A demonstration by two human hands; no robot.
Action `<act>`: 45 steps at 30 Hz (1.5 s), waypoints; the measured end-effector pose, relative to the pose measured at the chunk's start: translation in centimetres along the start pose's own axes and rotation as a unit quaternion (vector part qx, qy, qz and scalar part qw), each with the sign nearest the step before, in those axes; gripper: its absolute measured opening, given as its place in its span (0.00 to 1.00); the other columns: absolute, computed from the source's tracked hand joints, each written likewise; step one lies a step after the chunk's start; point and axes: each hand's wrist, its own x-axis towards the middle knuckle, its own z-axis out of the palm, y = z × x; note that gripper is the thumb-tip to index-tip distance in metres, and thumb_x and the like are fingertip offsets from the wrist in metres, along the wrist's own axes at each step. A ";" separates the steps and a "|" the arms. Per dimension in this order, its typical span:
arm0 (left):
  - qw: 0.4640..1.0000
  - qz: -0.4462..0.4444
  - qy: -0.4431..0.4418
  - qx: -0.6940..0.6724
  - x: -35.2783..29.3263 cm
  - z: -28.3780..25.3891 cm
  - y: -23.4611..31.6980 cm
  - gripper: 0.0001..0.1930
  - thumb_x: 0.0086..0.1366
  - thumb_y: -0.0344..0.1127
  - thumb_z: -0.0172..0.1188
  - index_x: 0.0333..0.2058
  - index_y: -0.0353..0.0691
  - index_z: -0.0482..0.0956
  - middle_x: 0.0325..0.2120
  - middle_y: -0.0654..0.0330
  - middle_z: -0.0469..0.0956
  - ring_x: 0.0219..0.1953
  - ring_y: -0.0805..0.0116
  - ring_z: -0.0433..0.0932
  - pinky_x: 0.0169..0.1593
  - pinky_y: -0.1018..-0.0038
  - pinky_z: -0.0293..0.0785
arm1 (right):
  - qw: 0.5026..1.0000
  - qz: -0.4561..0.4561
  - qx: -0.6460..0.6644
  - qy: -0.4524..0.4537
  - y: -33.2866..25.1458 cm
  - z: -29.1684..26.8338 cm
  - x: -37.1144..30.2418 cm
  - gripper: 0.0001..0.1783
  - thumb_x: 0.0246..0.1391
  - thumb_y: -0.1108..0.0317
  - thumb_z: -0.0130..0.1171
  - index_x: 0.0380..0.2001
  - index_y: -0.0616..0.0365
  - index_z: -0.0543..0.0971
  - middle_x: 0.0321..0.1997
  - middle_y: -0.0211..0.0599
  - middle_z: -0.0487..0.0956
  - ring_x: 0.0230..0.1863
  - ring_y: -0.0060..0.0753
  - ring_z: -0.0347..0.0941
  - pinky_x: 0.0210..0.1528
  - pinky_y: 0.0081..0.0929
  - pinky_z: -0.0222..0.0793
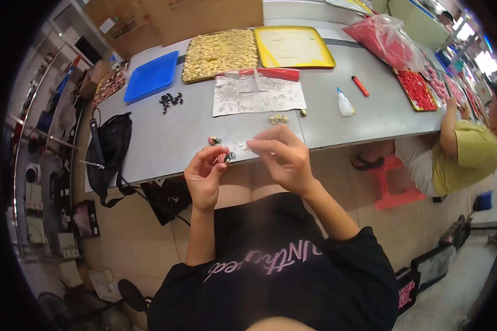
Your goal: Assembling and finishing small toy figurines using glue and a small scraping tool.
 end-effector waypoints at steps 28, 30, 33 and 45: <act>0.959 0.072 0.201 0.186 1.6 -3.3 -3.2 0.10 0.62 0.23 0.50 0.42 0.28 0.71 0.38 0.59 0.69 0.40 0.71 0.71 0.46 0.75 0.70 | 0.864 0.236 -0.445 0.008 8.5 1.0 1.0 0.40 0.43 0.41 0.57 0.46 0.69 0.66 0.47 0.55 0.63 0.49 0.50 0.57 0.52 0.43 0.53; 0.947 0.078 0.219 0.221 1.8 -3.8 -3.0 0.10 0.61 0.23 0.50 0.42 0.27 0.71 0.38 0.59 0.68 0.40 0.70 0.71 0.46 0.75 0.70 | 0.856 0.244 -0.455 -0.004 8.1 1.6 1.4 0.40 0.43 0.42 0.57 0.48 0.67 0.64 0.47 0.53 0.61 0.49 0.49 0.56 0.54 0.42 0.51; 0.938 0.088 0.214 0.260 2.0 -4.5 -2.8 0.10 0.61 0.22 0.50 0.42 0.27 0.71 0.38 0.59 0.68 0.41 0.70 0.70 0.46 0.76 0.70 | 0.848 0.242 -0.471 -0.019 7.5 2.5 1.4 0.40 0.42 0.42 0.58 0.47 0.66 0.64 0.47 0.51 0.61 0.49 0.48 0.56 0.52 0.41 0.52; 0.943 0.060 0.088 0.315 3.3 -4.7 -3.1 0.11 0.56 0.17 0.53 0.39 0.29 0.74 0.37 0.55 0.68 0.37 0.68 0.72 0.40 0.74 0.77 | 0.904 0.236 -0.353 -0.044 10.0 0.6 1.3 0.14 0.48 0.65 0.56 0.35 0.61 0.70 0.38 0.47 0.64 0.44 0.47 0.60 0.48 0.37 0.57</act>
